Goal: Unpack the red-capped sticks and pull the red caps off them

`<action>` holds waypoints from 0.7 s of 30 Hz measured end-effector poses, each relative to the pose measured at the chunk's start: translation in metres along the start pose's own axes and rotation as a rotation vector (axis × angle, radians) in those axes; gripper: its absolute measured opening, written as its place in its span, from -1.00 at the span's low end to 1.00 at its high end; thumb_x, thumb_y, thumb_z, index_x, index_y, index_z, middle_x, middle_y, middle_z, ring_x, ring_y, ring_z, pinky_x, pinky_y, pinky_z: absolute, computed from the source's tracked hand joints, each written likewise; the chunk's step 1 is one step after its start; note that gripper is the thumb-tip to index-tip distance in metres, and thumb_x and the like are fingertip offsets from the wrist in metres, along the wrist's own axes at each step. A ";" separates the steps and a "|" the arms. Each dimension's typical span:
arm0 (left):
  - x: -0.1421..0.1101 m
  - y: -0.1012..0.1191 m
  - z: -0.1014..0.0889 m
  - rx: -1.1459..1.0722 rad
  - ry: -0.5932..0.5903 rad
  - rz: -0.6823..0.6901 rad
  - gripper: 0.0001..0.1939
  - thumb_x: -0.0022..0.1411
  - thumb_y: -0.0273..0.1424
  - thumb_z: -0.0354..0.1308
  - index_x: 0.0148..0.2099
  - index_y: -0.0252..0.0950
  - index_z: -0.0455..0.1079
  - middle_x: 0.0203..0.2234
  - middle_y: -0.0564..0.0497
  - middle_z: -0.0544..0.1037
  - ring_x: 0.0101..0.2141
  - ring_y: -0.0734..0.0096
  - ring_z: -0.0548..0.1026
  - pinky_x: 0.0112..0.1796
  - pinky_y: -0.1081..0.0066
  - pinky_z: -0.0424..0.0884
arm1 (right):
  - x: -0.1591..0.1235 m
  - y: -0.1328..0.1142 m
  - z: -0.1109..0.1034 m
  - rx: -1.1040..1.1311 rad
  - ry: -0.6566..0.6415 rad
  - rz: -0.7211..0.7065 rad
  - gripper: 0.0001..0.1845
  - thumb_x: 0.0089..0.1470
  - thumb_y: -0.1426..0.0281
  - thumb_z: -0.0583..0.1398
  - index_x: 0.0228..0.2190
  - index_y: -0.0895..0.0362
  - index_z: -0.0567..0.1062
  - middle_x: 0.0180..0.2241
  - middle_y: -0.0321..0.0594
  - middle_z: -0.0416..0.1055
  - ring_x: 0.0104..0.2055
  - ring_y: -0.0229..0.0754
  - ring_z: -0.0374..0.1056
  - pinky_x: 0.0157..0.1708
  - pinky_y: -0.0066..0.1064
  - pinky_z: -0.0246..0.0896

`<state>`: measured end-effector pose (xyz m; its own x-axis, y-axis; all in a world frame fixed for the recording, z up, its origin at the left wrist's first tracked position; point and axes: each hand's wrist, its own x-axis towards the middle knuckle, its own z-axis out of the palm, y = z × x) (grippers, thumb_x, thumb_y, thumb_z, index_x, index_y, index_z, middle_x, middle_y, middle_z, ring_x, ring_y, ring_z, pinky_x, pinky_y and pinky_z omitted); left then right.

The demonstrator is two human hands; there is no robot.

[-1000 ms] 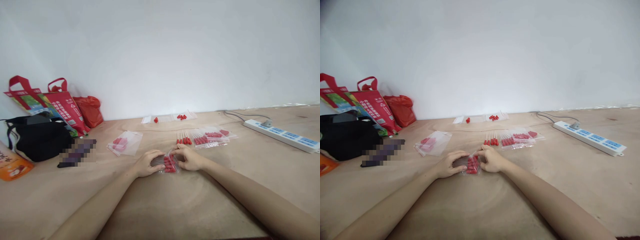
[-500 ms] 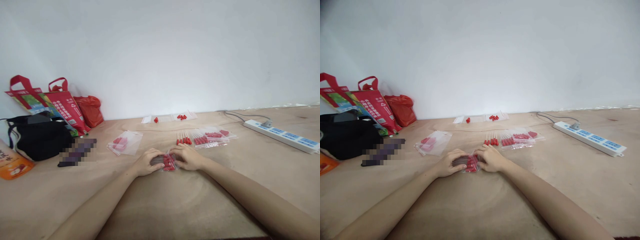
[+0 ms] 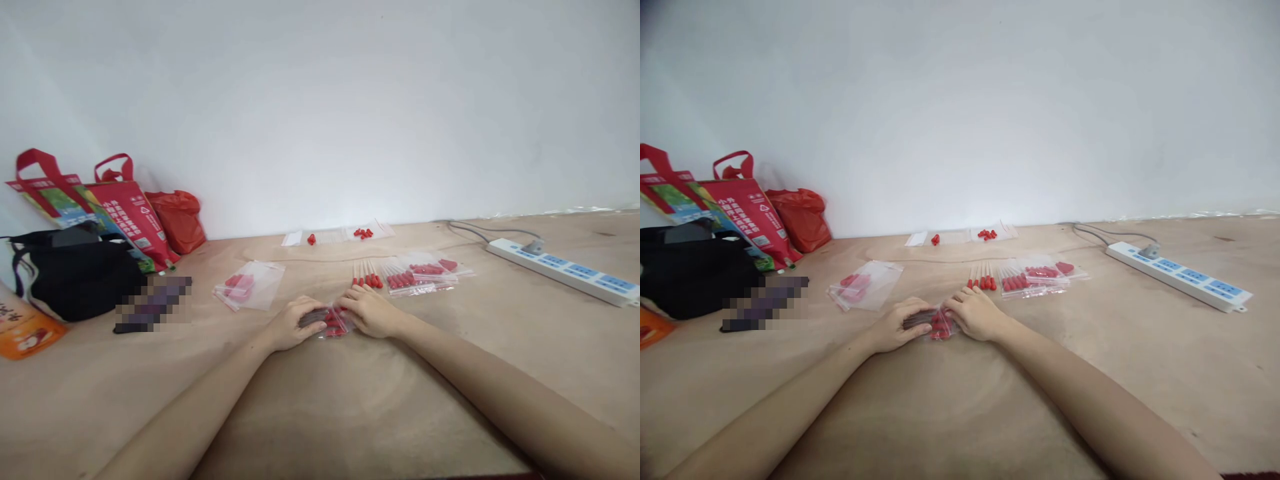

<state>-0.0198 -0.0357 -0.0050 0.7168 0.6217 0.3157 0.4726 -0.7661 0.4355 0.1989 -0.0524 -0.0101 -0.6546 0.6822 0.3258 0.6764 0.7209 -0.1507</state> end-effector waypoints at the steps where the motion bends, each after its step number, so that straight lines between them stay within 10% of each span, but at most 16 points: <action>1: 0.000 0.000 0.000 -0.002 -0.003 -0.005 -0.69 0.14 -0.27 0.06 -0.09 -0.30 0.33 -0.26 -0.07 0.47 -0.23 0.34 0.41 -0.19 0.35 0.33 | 0.000 0.001 -0.001 0.038 0.007 -0.014 -0.74 0.10 0.41 -0.01 -0.19 0.15 0.38 -0.28 -0.10 0.34 -0.23 -0.16 0.16 -0.22 -0.29 0.01; 21: 0.000 -0.002 -0.002 -0.012 0.000 -0.045 -0.70 0.13 -0.27 0.07 -0.10 -0.28 0.35 -0.28 -0.05 0.48 -0.24 0.36 0.41 -0.21 0.36 0.34 | -0.003 0.013 0.001 0.300 0.133 -0.044 -0.82 -0.02 0.53 0.04 -0.34 0.17 0.39 -0.41 -0.20 0.35 -0.34 -0.23 0.22 -0.33 -0.41 0.10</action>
<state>-0.0220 -0.0340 -0.0039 0.6949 0.6558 0.2951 0.4986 -0.7351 0.4594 0.2096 -0.0449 -0.0144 -0.6177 0.6418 0.4544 0.5055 0.7667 -0.3958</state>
